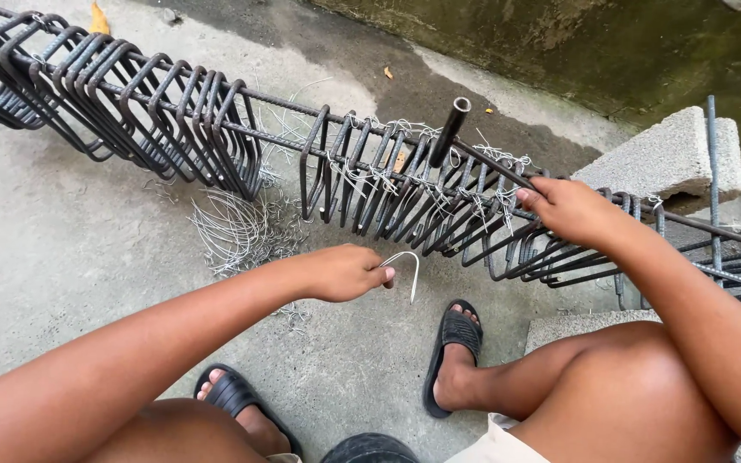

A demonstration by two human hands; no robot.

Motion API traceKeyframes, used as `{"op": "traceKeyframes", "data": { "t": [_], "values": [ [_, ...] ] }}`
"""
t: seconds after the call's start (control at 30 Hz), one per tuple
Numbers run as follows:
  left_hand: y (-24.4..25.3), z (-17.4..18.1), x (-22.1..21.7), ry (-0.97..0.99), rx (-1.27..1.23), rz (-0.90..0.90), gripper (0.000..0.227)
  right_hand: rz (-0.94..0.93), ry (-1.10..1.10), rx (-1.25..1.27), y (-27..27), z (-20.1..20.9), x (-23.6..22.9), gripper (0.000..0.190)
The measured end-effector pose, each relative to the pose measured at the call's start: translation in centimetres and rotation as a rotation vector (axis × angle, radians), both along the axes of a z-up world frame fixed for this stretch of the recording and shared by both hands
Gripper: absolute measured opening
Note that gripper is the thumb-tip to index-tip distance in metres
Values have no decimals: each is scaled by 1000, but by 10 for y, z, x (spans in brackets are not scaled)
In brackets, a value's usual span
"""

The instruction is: Tie steel rebar stirrups to longitudinal bars using wire and a manual twisting tool

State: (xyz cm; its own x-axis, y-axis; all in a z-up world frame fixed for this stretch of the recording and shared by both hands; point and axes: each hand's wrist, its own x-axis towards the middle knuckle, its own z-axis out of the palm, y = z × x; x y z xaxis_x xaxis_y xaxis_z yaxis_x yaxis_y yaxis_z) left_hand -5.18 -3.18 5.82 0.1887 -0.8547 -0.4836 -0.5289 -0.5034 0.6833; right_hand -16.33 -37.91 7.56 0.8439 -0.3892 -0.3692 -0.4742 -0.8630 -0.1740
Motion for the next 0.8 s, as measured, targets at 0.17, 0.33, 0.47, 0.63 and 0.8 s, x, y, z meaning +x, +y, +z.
{"op": "traceKeyframes", "data": {
  "t": [0.17, 0.33, 0.47, 0.63, 0.8],
  "values": [
    [1, -19, -3, -126, 48, 27, 51, -57, 102, -75, 7, 31, -10, 46],
    [0, -28, -1, -161, 36, 1, 52, -48, 34, -148, 8, 36, -14, 47],
    [-2, -25, -3, -165, 22, -15, 53, -71, -101, -53, 18, 39, -7, 45],
    [4, -14, 3, -45, -22, 4, 51, -3, -405, 152, -5, -9, 12, 40],
    [11, -13, 2, -65, -19, -6, 50, 126, -19, 40, 15, -23, 22, 44]
  ]
}}
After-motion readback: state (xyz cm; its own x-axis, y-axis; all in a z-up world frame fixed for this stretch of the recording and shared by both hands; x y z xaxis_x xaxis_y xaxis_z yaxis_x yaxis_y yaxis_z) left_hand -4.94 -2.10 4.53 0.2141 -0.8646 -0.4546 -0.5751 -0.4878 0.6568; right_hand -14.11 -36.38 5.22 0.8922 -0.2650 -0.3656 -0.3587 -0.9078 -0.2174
